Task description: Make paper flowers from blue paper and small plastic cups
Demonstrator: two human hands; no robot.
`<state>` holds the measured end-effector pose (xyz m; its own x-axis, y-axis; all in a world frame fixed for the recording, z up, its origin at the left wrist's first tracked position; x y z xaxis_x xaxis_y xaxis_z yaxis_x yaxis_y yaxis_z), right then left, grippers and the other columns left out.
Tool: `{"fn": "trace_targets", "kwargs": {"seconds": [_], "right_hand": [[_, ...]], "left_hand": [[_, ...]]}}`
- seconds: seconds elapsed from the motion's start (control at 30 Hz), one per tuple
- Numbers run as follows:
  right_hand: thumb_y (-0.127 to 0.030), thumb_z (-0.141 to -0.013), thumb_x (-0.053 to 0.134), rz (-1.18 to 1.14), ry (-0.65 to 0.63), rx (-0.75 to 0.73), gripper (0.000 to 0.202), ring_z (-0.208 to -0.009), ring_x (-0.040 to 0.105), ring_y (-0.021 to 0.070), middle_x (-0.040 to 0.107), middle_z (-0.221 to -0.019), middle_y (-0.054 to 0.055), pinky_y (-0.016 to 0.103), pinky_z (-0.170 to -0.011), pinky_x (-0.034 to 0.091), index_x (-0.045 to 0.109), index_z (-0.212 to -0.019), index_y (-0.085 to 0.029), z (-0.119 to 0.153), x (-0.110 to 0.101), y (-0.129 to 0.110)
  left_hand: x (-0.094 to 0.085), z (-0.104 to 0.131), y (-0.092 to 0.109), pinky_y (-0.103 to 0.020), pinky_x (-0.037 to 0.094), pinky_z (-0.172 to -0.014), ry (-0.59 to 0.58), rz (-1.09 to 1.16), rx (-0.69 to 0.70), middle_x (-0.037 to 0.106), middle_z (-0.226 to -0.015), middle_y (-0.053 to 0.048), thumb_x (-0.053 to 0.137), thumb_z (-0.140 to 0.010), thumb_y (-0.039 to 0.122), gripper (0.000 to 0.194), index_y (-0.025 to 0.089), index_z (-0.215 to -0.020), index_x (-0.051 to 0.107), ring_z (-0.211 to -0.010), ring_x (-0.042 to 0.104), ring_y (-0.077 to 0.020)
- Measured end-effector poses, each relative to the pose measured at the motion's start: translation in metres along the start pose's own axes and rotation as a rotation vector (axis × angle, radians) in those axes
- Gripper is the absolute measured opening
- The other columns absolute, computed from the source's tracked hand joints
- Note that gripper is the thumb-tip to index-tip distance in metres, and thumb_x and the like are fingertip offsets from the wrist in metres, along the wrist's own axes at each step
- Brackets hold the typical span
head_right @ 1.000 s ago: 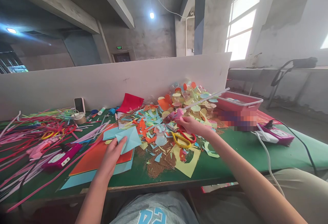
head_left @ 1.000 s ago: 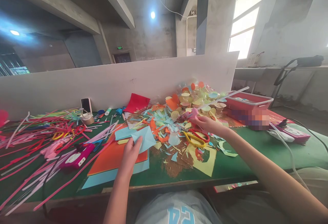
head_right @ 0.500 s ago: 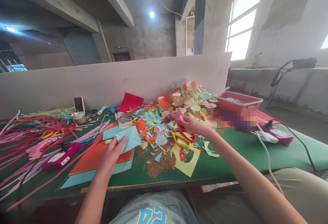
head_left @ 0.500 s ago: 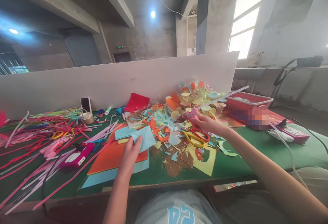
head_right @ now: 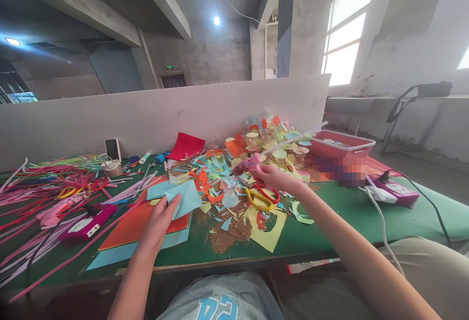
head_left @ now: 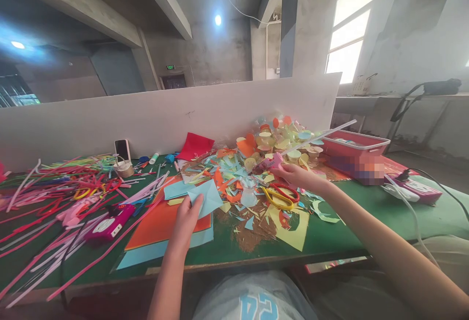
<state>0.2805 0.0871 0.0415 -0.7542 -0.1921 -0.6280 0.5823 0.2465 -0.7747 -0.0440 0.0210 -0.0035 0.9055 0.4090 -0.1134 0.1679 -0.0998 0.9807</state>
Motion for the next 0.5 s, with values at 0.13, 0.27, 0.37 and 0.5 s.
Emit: {"fn": "trace_targets", "kwargs": {"seconds": [0.13,0.27,0.37,0.5], "right_hand": [[-0.074,-0.083,0.042,-0.014,-0.010,-0.032,0.058,-0.050,0.036,0.0104,0.045,-0.056,-0.003,0.025,-0.048,0.030,0.045,-0.061,-0.021,-0.003,-0.003,-0.005],[-0.074,-0.083,0.043,-0.033,-0.015,-0.058,0.058,-0.050,0.039,0.0103,0.050,-0.057,-0.003,0.025,-0.050,0.032,0.057,-0.070,-0.019,-0.008,-0.008,-0.008],[-0.074,-0.082,0.045,-0.046,-0.019,-0.069,0.058,-0.051,0.042,0.0103,0.053,-0.059,-0.002,0.026,-0.051,0.033,0.060,-0.075,-0.018,-0.009,-0.013,-0.010],[-0.074,-0.082,0.044,-0.051,-0.019,-0.080,0.059,-0.052,0.042,0.0102,0.054,-0.060,-0.002,0.026,-0.052,0.034,0.060,-0.074,-0.018,-0.006,-0.015,-0.015]], "left_hand": [[-0.002,-0.002,-0.004,-0.031,0.045,-0.080,0.004,0.001,-0.003,0.072,-0.096,-0.005,0.071,-0.066,0.057,0.042,0.021,-0.088,0.067,-0.098,0.063,-0.0265],[-0.002,-0.003,-0.006,-0.033,0.044,-0.084,-0.005,0.008,-0.019,0.072,-0.102,-0.005,0.069,-0.069,0.056,0.042,0.022,-0.094,0.067,-0.103,0.062,-0.0266],[-0.002,-0.003,-0.006,-0.035,0.043,-0.088,-0.012,0.019,-0.026,0.072,-0.105,-0.006,0.068,-0.070,0.055,0.043,0.022,-0.097,0.067,-0.106,0.061,-0.0273],[-0.001,-0.003,-0.005,-0.035,0.043,-0.091,-0.003,0.034,-0.023,0.072,-0.102,-0.005,0.070,-0.068,0.054,0.045,0.022,-0.099,0.067,-0.110,0.059,-0.0275]]}}
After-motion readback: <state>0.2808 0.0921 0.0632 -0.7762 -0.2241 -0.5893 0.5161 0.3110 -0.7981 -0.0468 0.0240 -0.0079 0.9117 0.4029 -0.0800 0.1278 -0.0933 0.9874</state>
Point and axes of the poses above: each hand's wrist, its own z-axis away from the middle knuckle, its own x-axis out of the palm, y = z × x, the point moved 2 cm from there along -z, towards the middle knuckle
